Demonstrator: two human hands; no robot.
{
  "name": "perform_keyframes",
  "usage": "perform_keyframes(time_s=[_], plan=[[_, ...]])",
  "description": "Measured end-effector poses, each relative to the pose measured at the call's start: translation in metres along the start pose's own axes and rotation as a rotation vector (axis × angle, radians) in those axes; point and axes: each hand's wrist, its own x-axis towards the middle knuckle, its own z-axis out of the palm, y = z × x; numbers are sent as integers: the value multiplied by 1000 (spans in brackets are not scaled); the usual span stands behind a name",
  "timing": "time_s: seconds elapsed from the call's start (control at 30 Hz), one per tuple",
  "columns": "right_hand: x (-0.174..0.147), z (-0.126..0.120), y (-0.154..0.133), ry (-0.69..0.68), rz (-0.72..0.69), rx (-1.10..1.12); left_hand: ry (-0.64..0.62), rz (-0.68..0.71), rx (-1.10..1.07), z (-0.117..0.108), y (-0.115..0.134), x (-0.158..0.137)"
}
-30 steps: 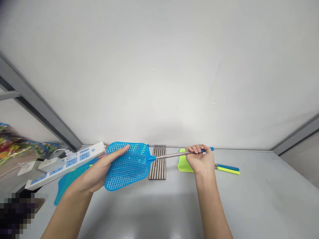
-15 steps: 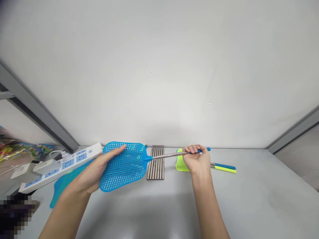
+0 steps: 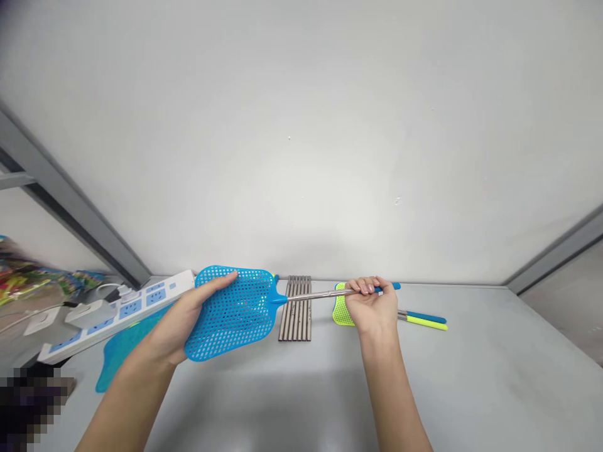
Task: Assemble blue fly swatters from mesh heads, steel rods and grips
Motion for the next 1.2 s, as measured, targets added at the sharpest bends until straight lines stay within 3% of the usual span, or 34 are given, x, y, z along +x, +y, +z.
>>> perform_keyframes(time_s=[1.2], plan=[[1, -1, -2, -1, 26, -34, 46, 43, -13, -1, -2, 3]])
